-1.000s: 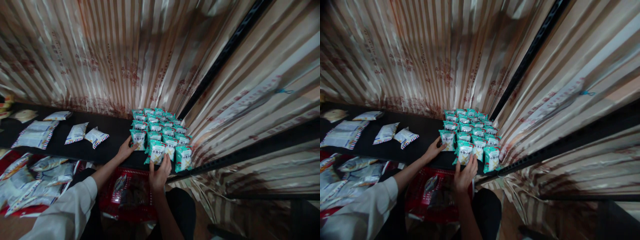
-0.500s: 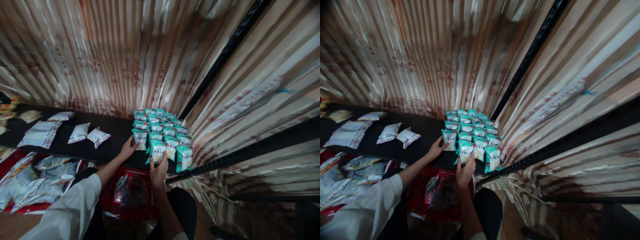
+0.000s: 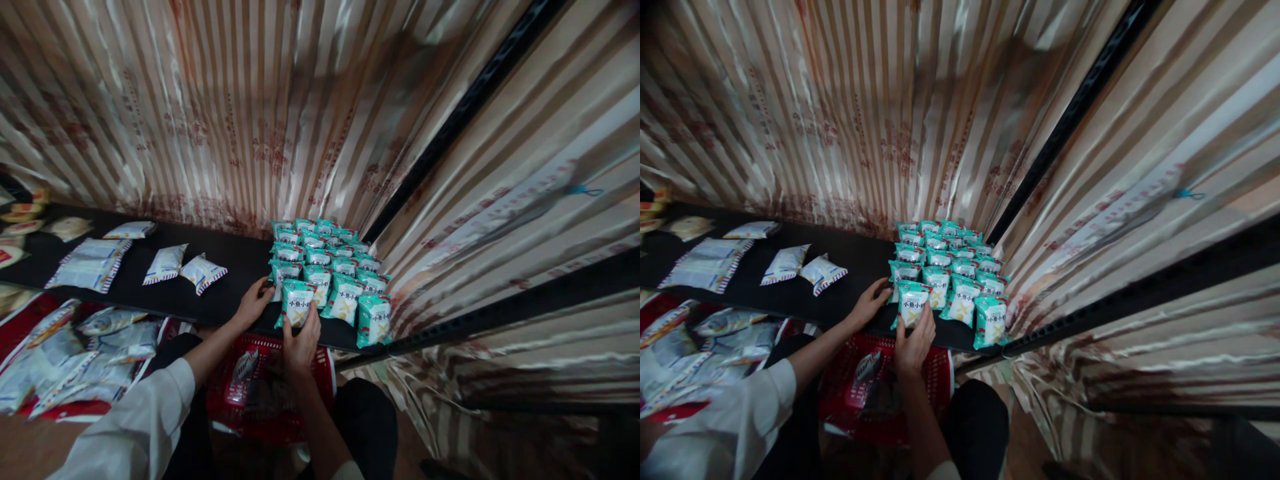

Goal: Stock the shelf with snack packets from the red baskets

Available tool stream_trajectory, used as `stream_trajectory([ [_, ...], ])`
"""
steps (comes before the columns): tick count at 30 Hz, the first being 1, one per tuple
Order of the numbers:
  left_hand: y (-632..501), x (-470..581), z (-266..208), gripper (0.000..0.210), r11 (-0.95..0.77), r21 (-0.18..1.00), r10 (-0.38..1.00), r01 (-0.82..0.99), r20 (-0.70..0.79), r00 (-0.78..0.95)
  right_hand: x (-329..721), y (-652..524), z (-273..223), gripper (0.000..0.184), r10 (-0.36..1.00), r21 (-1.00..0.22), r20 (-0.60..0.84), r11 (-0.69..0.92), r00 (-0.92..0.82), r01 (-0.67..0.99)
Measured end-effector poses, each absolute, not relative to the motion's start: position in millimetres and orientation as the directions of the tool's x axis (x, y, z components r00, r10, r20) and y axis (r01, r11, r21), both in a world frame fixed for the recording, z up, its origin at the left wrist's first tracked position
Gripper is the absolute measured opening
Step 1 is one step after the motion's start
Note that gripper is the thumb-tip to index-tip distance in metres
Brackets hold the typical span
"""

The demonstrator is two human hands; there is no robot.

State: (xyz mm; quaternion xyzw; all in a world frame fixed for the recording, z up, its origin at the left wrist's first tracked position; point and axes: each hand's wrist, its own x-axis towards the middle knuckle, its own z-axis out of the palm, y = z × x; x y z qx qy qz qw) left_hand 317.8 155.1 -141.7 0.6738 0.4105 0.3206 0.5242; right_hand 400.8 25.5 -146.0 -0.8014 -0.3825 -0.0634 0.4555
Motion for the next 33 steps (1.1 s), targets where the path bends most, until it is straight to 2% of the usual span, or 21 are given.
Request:
stream_trajectory([
  [10, 145.8, 315.0, -140.3, 0.052, -0.154, 0.963, 0.861, 0.220, 0.022, 0.507, 395.9, 47.3, -153.4, 0.069, 0.576, -0.641, 0.479, -0.287, 0.663, 0.712],
  [16, 142.6, 314.8, -138.1, 0.050, -0.240, 0.939, 0.838, 0.247, 0.071, 0.541, 398.6, 42.3, -154.4, 0.071, 0.576, -0.681, 0.451, -0.272, 0.682, 0.680],
  [21, 141.8, 320.5, -138.9, 0.042, -0.271, 0.926, 0.855, 0.263, 0.107, 0.507, 402.4, 33.7, -144.1, 0.071, 0.549, -0.731, 0.435, -0.247, 0.714, 0.636],
  [27, 144.8, 336.9, -142.5, 0.063, -0.182, 0.925, 0.906, 0.333, 0.026, 0.422, 425.0, 13.4, -148.5, 0.072, 0.476, -0.745, 0.423, -0.302, 0.771, 0.595],
  [33, 145.0, 345.5, -149.6, 0.057, -0.228, 0.914, 0.896, 0.336, 0.062, 0.439, 443.1, 5.0, -152.2, 0.076, 0.418, -0.742, 0.435, -0.335, 0.797, 0.581],
])
